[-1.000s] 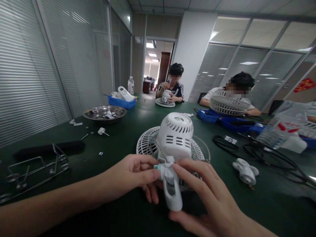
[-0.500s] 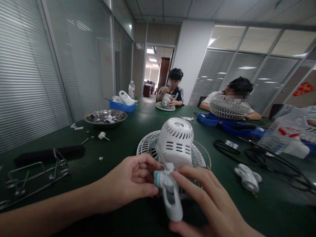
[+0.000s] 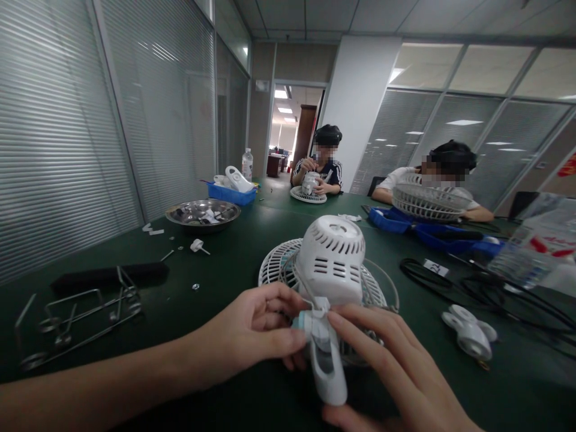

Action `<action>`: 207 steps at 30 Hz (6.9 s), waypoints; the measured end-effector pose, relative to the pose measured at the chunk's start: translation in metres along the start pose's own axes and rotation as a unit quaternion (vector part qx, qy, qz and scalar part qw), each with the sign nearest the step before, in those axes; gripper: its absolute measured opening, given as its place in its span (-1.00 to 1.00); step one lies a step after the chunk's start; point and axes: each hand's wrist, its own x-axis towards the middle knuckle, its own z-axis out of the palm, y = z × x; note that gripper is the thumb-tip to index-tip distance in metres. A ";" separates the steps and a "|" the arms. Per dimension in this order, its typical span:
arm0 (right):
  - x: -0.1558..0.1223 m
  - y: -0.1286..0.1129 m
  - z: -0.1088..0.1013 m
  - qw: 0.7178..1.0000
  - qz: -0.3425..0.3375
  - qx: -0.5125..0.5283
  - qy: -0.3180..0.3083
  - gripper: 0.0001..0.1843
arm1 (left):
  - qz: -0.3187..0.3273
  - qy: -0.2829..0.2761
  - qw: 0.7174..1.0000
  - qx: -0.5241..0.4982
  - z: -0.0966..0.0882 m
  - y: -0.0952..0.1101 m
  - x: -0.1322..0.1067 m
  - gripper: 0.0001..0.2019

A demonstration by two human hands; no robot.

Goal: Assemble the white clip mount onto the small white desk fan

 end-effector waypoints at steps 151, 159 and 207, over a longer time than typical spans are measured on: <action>0.011 0.006 -0.008 0.997 -0.065 0.027 -0.008 -0.58 | 0.019 0.043 0.817 0.575 0.029 0.002 -0.018 -0.19; 0.009 0.009 -0.006 0.997 -0.081 0.008 0.019 -0.56 | 0.220 0.093 0.646 0.725 0.023 0.003 -0.011 -0.19; 0.001 0.016 0.006 0.997 -0.024 0.074 0.028 -0.42 | 0.399 0.097 0.648 0.641 0.013 0.010 -0.016 -0.59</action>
